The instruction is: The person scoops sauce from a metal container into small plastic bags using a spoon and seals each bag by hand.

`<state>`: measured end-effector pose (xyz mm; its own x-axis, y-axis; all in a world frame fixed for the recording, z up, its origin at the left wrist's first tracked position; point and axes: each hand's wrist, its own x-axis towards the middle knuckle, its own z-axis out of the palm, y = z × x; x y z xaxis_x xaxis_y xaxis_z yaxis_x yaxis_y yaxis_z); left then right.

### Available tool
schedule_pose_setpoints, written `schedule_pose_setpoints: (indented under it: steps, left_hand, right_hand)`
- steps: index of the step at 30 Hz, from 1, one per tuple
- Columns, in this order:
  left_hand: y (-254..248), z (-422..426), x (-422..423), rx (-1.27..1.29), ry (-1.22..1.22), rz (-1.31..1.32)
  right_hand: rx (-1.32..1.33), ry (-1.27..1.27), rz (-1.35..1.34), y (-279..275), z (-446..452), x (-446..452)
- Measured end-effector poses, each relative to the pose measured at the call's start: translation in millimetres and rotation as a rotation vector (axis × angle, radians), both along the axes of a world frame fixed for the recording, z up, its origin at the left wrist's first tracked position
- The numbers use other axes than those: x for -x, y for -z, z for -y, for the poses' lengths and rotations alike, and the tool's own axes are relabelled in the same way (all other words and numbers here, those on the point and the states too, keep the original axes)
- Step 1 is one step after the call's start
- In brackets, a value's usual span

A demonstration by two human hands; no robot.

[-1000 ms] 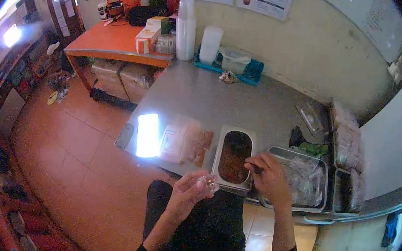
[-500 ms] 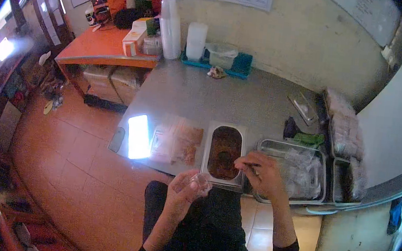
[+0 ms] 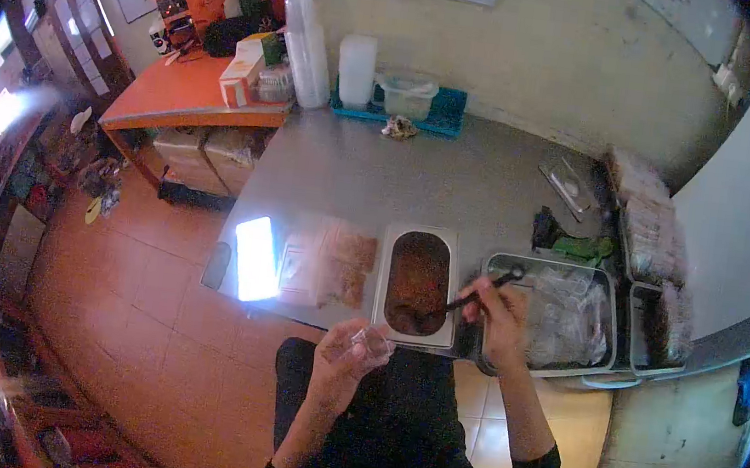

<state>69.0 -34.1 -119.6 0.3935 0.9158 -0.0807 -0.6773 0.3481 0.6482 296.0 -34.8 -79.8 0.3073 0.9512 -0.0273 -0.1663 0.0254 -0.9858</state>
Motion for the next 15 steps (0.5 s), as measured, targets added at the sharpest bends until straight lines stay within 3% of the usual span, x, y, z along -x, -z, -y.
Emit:
schedule_pose_setpoints:
  steps: [1,5,7,15]
  left_hand:
    - [-0.2,-0.3,0.6,0.017,0.0,0.004]
    - [-0.2,-4.5,4.1,-0.003,0.006,0.011]
    - [-4.6,-7.0,6.7,-0.015,-0.007,0.006]
    - [-4.7,-21.2,15.5,-0.056,-0.144,0.004]
  right_hand:
    - [0.008,0.143,-0.116,3.1,-0.7,0.8]
    - [0.038,0.3,-0.063,16.7,4.5,-7.1]
    - [-0.026,0.411,-0.166,19.4,6.4,-8.9]
    - [-0.028,0.45,-0.214,13.0,12.2,-13.6]
